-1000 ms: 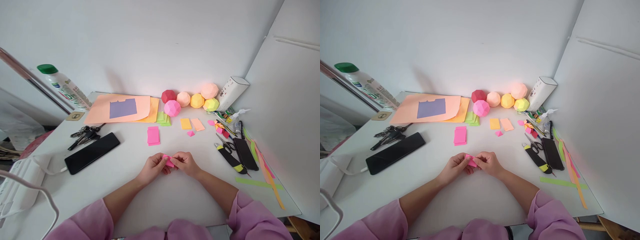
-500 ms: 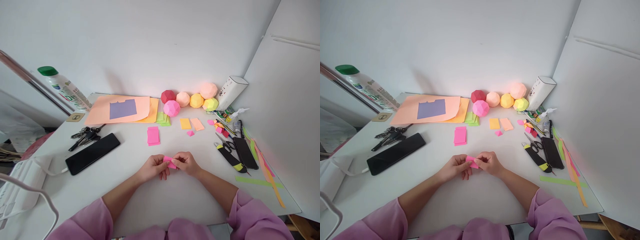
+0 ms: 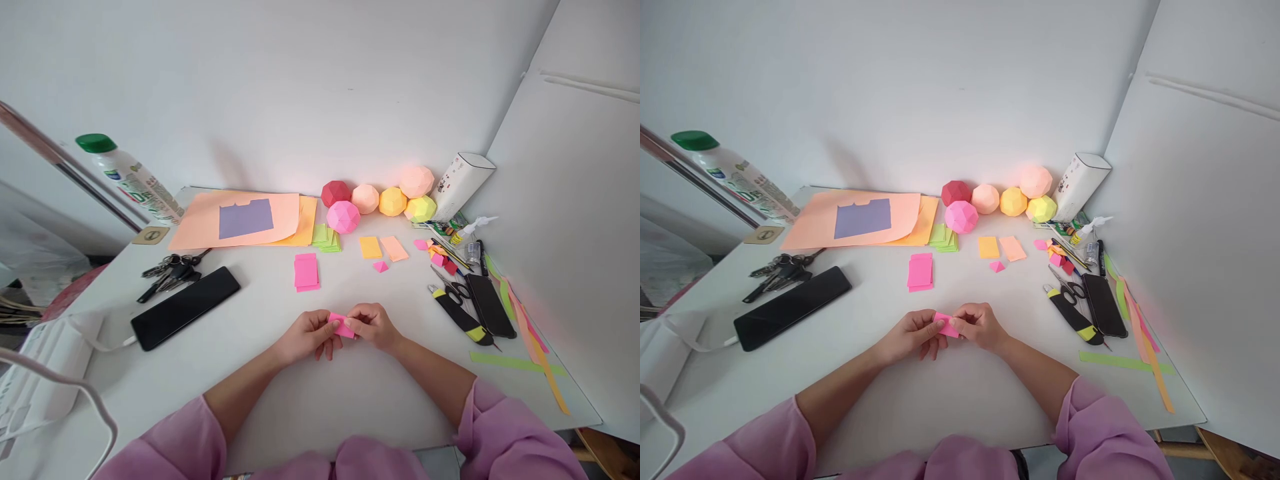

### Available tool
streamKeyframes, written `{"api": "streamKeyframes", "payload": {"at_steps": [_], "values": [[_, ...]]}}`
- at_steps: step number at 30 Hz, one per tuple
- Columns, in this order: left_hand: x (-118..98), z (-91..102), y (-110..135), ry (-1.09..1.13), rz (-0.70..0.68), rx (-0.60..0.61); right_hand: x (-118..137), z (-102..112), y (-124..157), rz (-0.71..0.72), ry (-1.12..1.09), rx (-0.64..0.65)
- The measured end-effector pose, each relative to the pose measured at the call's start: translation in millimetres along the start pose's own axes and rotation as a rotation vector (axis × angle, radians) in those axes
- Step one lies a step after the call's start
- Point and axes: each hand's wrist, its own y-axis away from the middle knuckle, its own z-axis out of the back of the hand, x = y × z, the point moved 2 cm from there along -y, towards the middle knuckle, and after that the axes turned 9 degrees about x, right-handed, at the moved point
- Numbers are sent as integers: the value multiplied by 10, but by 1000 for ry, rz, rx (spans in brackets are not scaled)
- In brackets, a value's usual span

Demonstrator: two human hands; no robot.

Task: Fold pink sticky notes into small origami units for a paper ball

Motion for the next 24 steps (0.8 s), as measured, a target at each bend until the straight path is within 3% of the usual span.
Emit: {"api": "streamKeyframes", "payload": {"at_steps": [24], "values": [[53,-6,-11,-9,-20,-70,-16,-2,-10,-29,17,-15]]}}
